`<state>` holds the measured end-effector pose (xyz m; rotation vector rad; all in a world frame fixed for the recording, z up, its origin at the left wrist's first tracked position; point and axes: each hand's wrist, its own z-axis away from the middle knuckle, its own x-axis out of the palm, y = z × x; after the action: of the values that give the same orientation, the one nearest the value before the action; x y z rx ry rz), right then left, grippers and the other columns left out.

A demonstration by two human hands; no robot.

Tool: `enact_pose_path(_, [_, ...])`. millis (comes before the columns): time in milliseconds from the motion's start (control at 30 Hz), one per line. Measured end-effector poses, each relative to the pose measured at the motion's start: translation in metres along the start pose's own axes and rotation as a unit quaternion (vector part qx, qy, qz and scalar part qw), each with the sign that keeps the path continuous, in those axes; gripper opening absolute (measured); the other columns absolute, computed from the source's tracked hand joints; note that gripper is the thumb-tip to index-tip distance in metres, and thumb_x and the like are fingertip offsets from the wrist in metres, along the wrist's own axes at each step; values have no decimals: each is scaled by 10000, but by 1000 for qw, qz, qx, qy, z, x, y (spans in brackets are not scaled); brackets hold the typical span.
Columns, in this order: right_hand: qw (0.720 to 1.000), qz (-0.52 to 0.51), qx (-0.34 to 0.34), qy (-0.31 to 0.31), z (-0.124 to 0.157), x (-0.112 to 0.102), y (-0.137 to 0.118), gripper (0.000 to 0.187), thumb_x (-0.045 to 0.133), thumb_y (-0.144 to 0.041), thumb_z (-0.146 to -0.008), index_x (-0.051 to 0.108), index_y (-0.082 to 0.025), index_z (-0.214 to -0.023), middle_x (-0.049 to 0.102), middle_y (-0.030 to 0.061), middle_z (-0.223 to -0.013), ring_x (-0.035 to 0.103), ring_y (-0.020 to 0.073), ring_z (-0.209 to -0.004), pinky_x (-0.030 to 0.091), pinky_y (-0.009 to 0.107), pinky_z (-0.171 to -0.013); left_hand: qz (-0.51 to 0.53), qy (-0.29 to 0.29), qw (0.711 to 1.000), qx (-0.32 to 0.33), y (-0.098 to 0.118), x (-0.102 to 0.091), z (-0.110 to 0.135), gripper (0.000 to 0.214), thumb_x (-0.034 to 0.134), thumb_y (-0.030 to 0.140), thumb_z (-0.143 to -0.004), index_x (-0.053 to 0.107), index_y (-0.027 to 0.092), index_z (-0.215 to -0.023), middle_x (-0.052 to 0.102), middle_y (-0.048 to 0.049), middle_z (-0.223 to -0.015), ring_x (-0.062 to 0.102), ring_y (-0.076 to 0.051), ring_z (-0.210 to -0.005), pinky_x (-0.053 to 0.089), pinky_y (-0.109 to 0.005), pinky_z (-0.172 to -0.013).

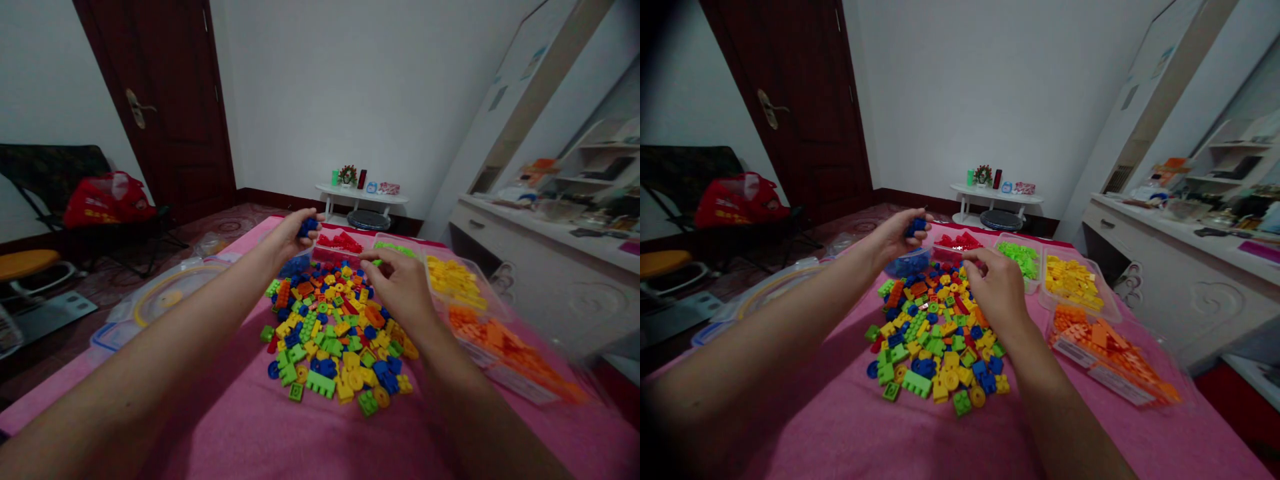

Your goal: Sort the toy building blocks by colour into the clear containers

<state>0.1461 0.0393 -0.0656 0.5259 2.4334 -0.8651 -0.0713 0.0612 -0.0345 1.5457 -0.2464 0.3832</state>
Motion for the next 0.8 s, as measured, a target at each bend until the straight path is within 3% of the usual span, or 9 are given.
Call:
enact_pose_path(67, [1000, -4, 6, 2, -1, -1, 2, 186, 526, -221, -793, 693, -195, -870, 687, 23, -796, 593, 140, -639, 433, 259, -616, -164, 109, 974, 114, 17, -14, -14, 209, 499, 280, -813, 589, 102, -750, 530, -12, -579, 427, -46, -434, 284, -118, -366])
enact_pose_path(167, [1000, 4, 11, -4, -2, -1, 4, 186, 531, -225, -788, 699, -196, -864, 680, 18, -756, 583, 138, -610, 428, 259, -595, -421, 161, 873, 189, 24, -32, -25, 294, 534, 363, -783, 673, 104, -787, 636, -59, -684, 549, -110, -584, 409, -184, -504])
enact_pose_path(267, [1000, 8, 5, -7, -2, 0, 7, 179, 538, -213, -779, 704, -194, -843, 683, 20, -767, 585, 139, -625, 427, 258, -598, -577, 115, 772, 240, 9, -36, -16, 305, 555, 365, -761, 709, 137, -893, 696, -71, -845, 610, -168, -763, 456, -241, -668])
enact_pose_path(333, [1000, 8, -2, -8, -1, 2, 8, 175, 541, -205, -776, 705, -198, -838, 690, 20, -798, 590, 140, -650, 429, 256, -609, -614, 49, 739, 274, -9, -31, -2, 293, 518, 319, -787, 704, 148, -935, 700, -65, -903, 617, -165, -814, 455, -245, -726])
enact_pose_path(433, [1000, 8, -8, -21, 0, 6, 9, 169, 541, -205, -780, 703, -208, -827, 694, 16, -818, 596, 141, -677, 427, 251, -615, -680, -87, 685, 248, -40, -24, 22, 282, 497, 306, -809, 698, 168, -950, 694, -55, -881, 615, -164, -792, 452, -252, -733])
enact_pose_path(500, [999, 8, -13, -34, 1, 8, 9, 169, 538, -197, -780, 701, -210, -821, 695, 16, -815, 596, 140, -678, 423, 248, -612, -721, -85, 645, 239, -58, -24, 34, 313, 501, 347, -819, 679, 169, -1004, 674, -82, -935, 605, -188, -849, 447, -276, -767])
enact_pose_path(700, [998, 0, -23, -60, 5, 12, 4, 166, 547, -182, -771, 700, -211, -829, 703, 8, -798, 598, 133, -672, 426, 247, -627, -760, -81, 608, 214, -88, -33, 47, 438, 353, 437, -901, 618, 157, -1111, 620, -116, -1031, 547, -220, -976, 401, -336, -883])
enact_pose_path(800, [997, -3, -22, -73, 6, 14, 3, 171, 544, -182, -772, 701, -212, -832, 706, 2, -797, 603, 132, -673, 427, 246, -622, -738, -87, 630, 227, -88, -28, 49, 426, 323, 409, -917, 655, 159, -1012, 635, -96, -972, 553, -202, -930, 392, -315, -864])
